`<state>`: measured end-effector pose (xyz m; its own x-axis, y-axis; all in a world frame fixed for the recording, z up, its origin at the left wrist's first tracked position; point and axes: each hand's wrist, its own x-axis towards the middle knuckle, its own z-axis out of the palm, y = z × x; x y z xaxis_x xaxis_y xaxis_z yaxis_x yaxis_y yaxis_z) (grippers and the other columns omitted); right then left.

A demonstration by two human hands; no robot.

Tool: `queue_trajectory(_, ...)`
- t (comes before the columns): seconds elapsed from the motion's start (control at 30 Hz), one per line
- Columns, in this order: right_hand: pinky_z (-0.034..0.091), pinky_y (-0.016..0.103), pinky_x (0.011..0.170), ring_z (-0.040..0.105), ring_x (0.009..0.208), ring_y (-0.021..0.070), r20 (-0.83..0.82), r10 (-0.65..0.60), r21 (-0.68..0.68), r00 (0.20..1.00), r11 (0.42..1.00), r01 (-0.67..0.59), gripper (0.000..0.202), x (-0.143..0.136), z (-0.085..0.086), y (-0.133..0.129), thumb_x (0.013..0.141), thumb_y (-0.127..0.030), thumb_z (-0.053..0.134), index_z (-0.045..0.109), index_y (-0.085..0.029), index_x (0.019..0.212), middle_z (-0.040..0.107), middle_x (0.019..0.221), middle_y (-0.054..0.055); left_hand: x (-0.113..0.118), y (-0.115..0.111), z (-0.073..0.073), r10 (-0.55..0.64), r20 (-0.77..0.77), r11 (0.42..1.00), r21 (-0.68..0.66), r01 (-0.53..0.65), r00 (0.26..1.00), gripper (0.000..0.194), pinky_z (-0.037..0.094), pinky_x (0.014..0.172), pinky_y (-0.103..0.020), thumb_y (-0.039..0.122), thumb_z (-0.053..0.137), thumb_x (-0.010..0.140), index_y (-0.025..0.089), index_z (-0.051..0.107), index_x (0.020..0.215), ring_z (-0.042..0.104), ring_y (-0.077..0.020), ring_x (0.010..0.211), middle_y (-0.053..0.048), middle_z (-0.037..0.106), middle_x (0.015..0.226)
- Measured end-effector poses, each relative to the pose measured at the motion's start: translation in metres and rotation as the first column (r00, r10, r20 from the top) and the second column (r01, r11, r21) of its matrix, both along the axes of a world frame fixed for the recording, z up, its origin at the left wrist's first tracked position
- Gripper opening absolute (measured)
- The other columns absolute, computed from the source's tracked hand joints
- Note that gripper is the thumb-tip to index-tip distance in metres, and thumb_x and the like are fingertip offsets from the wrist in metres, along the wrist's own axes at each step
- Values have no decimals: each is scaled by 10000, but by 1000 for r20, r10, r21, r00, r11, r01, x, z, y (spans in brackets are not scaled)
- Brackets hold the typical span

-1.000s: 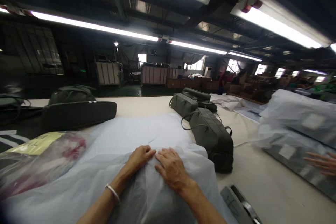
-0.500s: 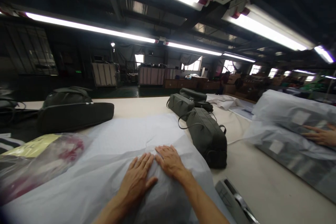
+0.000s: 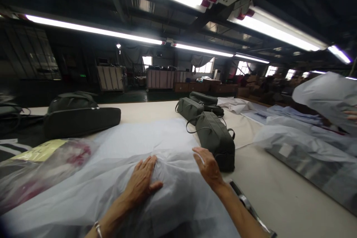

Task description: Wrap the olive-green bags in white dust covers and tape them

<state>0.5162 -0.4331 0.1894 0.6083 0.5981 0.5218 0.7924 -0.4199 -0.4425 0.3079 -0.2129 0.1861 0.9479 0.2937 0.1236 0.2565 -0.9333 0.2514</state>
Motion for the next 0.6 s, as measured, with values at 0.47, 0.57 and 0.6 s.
queue_trajectory(0.47, 464, 368, 844, 642, 924, 264, -307, -507, -221, 805, 861, 458, 429, 61, -31, -130, 833, -485, 409, 721, -196, 888, 734, 948, 107, 7, 6, -7, 22, -7, 997, 73, -22, 1000, 782, 224, 1182, -520, 494, 585, 792, 93, 397, 1437, 299, -331, 1427, -197, 326, 1533)
queue_trajectory(0.57, 460, 342, 650, 614, 697, 248, -381, -590, -281, 712, 807, 519, 349, 49, -47, -193, 730, -502, 523, 663, -207, 607, 665, 618, 60, 10, 12, -15, 0, 41, 996, 89, -4, 999, 755, 233, 1171, -530, 508, 581, 781, 120, 436, 1412, 333, -329, 1411, -190, 365, 1516)
queue_trajectory(0.6, 449, 331, 605, 597, 649, 236, -413, -597, -291, 688, 802, 521, 333, 44, -55, -206, 699, -504, 557, 646, -210, 570, 635, 567, 45, 10, 14, -18, -7, 45, 996, 92, 3, 999, 751, 240, 1168, -525, 512, 579, 778, 125, 443, 1408, 343, -326, 1407, -188, 372, 1513)
